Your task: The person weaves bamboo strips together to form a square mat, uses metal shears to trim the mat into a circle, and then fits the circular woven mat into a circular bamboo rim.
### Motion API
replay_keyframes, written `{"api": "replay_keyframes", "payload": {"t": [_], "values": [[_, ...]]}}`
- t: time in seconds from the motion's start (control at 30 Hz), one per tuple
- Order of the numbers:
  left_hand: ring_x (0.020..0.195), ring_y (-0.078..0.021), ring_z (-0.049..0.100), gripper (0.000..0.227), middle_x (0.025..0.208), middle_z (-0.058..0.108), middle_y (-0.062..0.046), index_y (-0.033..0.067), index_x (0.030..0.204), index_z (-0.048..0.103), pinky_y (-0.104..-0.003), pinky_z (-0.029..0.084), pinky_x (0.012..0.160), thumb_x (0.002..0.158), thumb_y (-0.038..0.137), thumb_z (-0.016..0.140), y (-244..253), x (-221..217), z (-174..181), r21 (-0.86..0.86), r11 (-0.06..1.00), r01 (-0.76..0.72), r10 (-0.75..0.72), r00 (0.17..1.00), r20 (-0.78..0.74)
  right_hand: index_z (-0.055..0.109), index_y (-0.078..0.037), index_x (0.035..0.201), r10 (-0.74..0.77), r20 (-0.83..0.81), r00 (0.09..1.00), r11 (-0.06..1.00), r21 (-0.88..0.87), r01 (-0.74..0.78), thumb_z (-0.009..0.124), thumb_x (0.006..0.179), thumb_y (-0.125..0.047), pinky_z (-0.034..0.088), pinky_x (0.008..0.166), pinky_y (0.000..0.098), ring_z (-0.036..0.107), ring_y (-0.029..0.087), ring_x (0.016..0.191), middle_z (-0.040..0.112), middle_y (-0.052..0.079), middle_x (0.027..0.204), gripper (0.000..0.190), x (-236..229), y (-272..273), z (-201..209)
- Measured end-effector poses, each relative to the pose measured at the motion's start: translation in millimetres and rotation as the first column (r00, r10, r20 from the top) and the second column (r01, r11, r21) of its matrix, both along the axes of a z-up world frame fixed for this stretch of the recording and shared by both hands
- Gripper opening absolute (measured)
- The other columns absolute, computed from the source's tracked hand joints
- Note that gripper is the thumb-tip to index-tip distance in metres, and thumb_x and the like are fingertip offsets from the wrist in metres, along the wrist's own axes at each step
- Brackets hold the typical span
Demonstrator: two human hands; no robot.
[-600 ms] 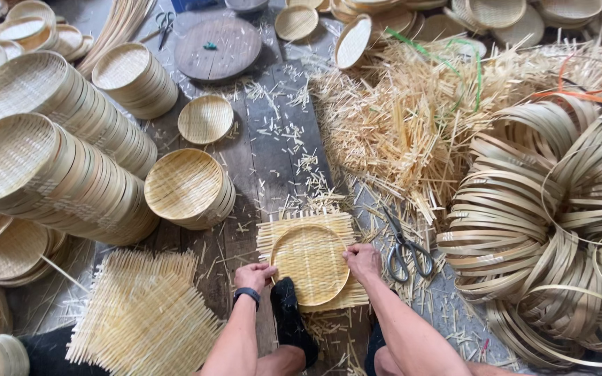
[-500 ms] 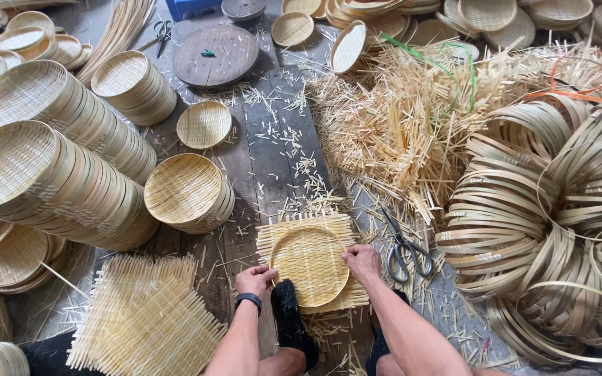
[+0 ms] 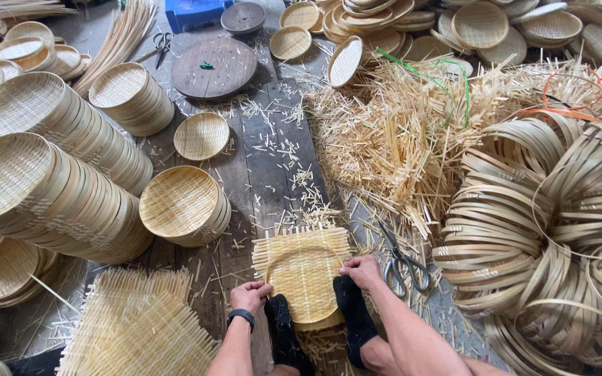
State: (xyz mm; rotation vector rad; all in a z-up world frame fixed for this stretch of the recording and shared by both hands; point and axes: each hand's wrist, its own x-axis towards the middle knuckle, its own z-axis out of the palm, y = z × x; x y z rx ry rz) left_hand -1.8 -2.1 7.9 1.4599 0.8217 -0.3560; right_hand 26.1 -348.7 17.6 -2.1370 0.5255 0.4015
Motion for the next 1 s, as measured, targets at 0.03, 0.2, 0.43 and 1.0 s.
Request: {"api": "replay_keyframes", "payload": {"t": [0.03,0.2,0.43,1.0], "values": [[0.074,-0.0176,0.075,0.026,0.088,0.080,-0.010,-0.0022,0.101,0.078,-0.031,0.063,0.066,0.077,0.005,0.086,2,1,1,-0.024,1.000,0.012,-0.013,1.000,-0.018,0.084,-0.009,0.090,0.013,0.017,1.000,1.000,0.022,-0.014,0.092,0.070,-0.024,0.058,0.075,0.0324,0.073,0.018,0.074,0.081,0.008,0.082,0.026,0,-1,5],[0.083,-0.0238,0.078,0.024,0.099,0.083,-0.015,0.0009,0.100,0.078,-0.037,0.066,0.072,0.080,0.011,0.085,7,23,29,0.244,0.901,0.359,-0.317,0.928,-0.196,0.083,-0.007,0.106,0.167,-0.196,0.966,0.951,-0.225,-0.210,0.080,0.084,-0.043,0.056,0.095,0.0356,0.072,0.019,0.103,0.075,0.008,0.114,0.042,-3,36,90],[0.133,-0.0350,0.047,0.037,0.142,0.058,-0.012,0.0204,0.120,0.075,-0.053,0.038,0.110,0.089,0.041,0.074,-59,80,37,0.917,0.345,0.201,-0.863,0.453,0.225,0.018,-0.008,0.161,0.950,-0.071,0.303,0.206,-0.587,-0.783,0.055,0.085,-0.065,-0.009,0.116,0.0646,0.000,0.040,0.154,0.012,0.024,0.169,0.102,-67,132,119],[0.111,-0.0213,0.066,0.029,0.122,0.068,0.002,0.0282,0.110,0.076,-0.037,0.056,0.090,0.099,0.044,0.055,-71,98,55,0.788,0.453,0.417,-0.822,0.537,0.189,0.040,0.003,0.146,0.903,0.186,0.386,0.409,-0.643,-0.647,0.071,0.076,-0.035,0.004,0.114,0.0727,0.017,0.052,0.145,0.030,0.035,0.149,0.085,-80,132,43]]}}
